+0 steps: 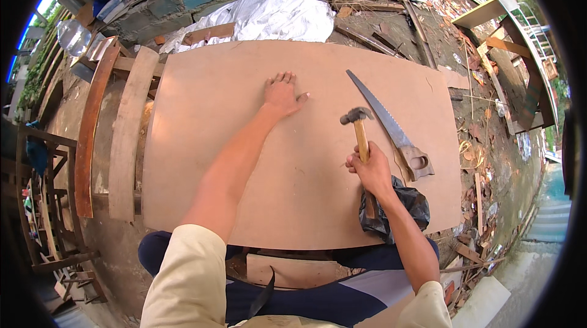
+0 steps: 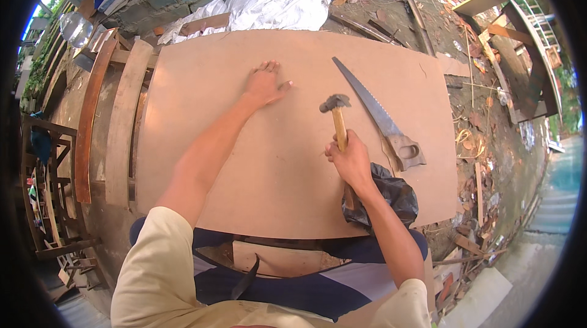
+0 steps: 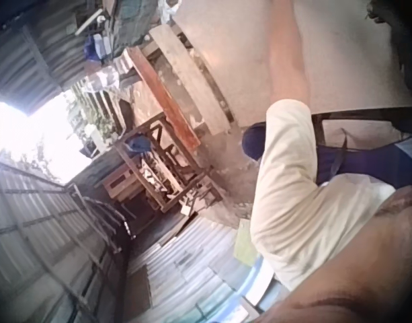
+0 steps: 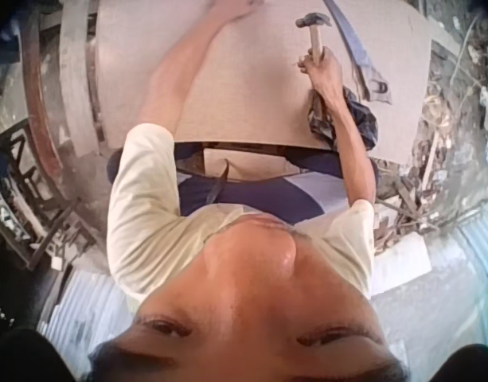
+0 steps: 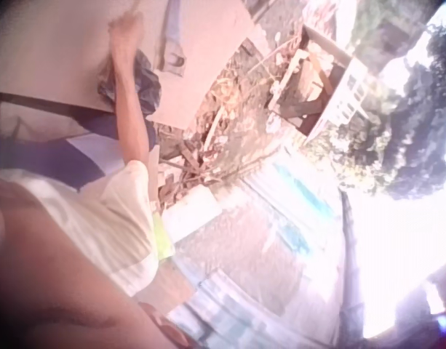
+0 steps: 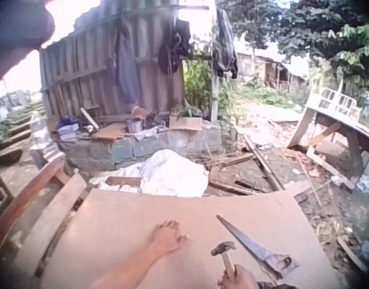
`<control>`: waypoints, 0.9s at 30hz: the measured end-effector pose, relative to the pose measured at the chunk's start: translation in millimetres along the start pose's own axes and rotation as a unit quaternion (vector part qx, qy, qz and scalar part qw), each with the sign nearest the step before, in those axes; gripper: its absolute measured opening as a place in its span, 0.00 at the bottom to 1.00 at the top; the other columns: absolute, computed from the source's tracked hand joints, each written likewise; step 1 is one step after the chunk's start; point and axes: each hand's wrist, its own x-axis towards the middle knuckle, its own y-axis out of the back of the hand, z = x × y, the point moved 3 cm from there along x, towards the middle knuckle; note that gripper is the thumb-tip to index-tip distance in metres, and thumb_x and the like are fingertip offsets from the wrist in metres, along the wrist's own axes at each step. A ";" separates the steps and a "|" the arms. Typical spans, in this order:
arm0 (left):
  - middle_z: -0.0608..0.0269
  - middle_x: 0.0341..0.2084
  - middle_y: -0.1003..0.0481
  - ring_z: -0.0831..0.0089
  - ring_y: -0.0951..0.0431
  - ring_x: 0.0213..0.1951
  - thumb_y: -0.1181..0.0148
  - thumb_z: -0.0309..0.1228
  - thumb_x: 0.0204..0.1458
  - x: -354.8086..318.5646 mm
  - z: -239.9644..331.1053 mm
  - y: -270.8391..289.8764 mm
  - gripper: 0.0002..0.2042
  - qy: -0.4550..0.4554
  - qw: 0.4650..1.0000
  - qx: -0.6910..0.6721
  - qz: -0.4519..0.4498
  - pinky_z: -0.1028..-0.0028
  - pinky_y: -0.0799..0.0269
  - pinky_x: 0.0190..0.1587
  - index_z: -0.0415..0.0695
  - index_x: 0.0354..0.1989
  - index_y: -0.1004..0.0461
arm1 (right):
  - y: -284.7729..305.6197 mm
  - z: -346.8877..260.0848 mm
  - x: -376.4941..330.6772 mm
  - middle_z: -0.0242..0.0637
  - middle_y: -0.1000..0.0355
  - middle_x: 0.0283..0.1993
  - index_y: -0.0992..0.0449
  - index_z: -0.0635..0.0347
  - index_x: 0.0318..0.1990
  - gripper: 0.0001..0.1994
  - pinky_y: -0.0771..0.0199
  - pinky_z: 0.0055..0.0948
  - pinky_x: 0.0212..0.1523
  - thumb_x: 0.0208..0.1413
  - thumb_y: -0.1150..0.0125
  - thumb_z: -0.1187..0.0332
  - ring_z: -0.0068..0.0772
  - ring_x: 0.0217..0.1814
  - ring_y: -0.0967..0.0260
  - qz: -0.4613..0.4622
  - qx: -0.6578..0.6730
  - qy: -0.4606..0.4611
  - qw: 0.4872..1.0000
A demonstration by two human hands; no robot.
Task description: The person hammers nails into a large board using a hammer. They repeatedly pick up nails from a black bag and drive them into the board surface.
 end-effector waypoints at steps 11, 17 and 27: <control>0.53 0.58 0.25 0.59 0.29 0.63 0.38 0.46 0.58 -16.5 -8.3 -5.1 0.25 -0.084 0.963 -0.102 0.236 0.54 0.39 0.68 0.38 0.56 0.23 | -86.3 -83.5 205.3 0.47 0.20 0.35 0.28 0.72 0.45 0.12 0.17 0.33 0.37 0.58 0.36 0.73 0.36 0.35 0.18 0.041 -0.108 0.166 0.979; 0.61 0.48 0.17 0.63 0.21 0.54 0.39 0.32 0.57 -5.4 -24.9 -9.8 0.11 -0.064 0.932 -0.171 0.312 0.59 0.32 0.62 0.42 0.44 0.16 | -117.3 -94.6 236.5 0.58 0.21 0.35 0.26 0.69 0.44 0.15 0.23 0.49 0.42 0.55 0.33 0.68 0.61 0.39 0.21 0.065 -0.232 0.225 0.944; 0.59 0.39 0.15 0.60 0.19 0.46 0.39 0.31 0.55 13.7 -37.0 -9.4 0.08 0.042 0.914 -0.297 0.273 0.60 0.31 0.57 0.49 0.39 0.13 | -122.8 -98.9 251.5 0.59 0.22 0.35 0.26 0.67 0.42 0.13 0.24 0.52 0.43 0.55 0.34 0.67 0.64 0.40 0.23 0.064 -0.244 0.257 0.933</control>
